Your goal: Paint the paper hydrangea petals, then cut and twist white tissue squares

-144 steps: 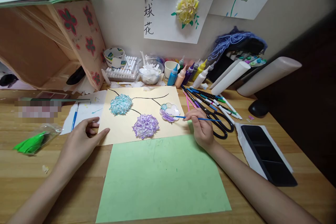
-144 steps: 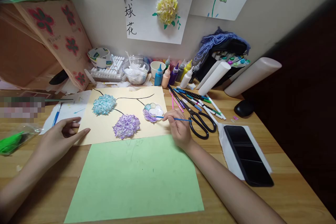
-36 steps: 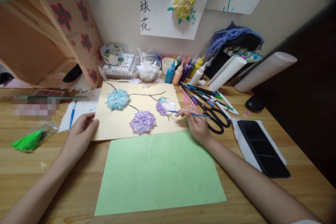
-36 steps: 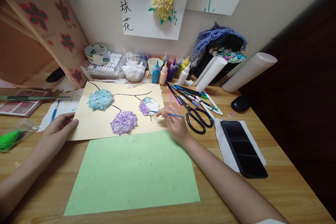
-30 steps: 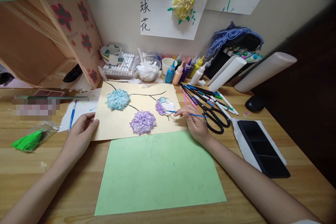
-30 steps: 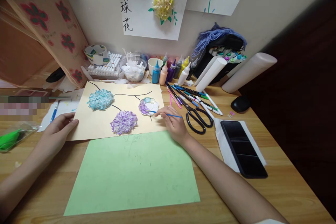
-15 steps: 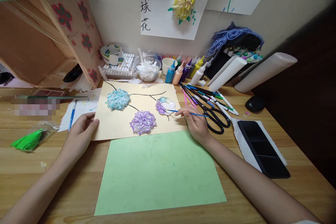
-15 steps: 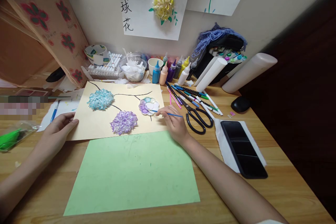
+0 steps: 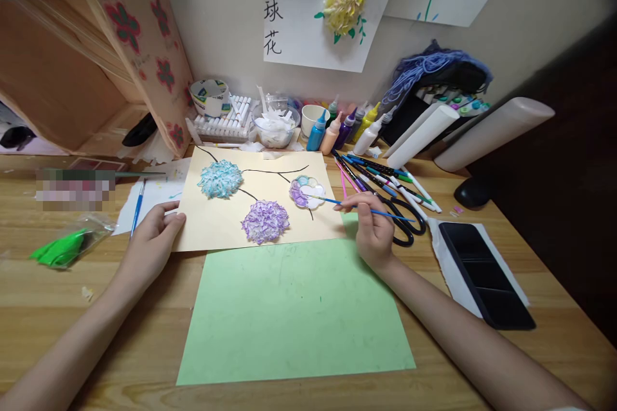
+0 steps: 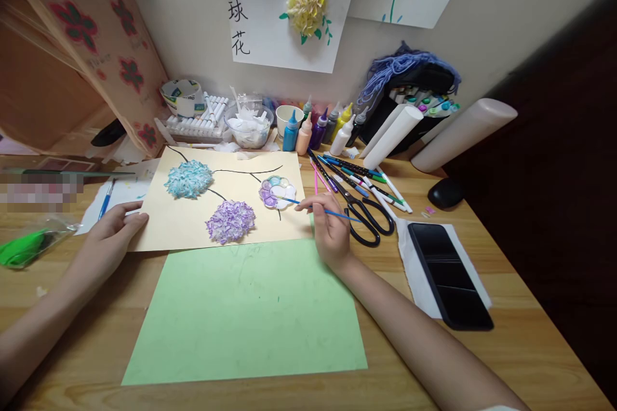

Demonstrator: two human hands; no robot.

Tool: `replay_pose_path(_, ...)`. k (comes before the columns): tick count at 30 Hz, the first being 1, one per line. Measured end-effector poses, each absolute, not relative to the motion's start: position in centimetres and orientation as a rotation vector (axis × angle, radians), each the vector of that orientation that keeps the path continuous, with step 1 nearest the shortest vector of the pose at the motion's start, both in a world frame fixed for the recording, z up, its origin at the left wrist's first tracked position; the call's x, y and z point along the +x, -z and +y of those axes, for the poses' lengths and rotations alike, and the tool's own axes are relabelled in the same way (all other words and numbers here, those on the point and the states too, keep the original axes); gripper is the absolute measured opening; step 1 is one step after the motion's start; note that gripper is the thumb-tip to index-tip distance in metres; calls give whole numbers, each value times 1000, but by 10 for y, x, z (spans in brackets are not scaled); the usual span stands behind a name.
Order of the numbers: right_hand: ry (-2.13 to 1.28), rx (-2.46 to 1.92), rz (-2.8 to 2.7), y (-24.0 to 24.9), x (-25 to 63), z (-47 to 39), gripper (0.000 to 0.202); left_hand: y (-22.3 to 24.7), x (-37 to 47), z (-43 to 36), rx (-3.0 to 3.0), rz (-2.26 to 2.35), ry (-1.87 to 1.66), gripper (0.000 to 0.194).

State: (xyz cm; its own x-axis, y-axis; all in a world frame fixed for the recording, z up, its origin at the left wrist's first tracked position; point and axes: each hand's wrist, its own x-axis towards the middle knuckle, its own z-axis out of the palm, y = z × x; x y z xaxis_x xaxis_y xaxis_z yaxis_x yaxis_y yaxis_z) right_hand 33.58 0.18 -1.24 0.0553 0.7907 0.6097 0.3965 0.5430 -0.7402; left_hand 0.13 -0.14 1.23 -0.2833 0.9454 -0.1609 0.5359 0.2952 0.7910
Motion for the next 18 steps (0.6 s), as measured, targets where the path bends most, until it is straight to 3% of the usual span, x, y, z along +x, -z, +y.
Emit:
replay_pose_path(4,-510,-925,-1502,8,315,-24,21,-10,1,-3,1133,1850,-860,48)
replay_pose_path(10,-330,-637,-2043,-1,306,-42,20,-7,4,-5,1072,1783,-958,50)
replay_pose_path(18,-313,-687,-2092,7,308,-37,21,2,2,-4,1057,1725,-1012,51)
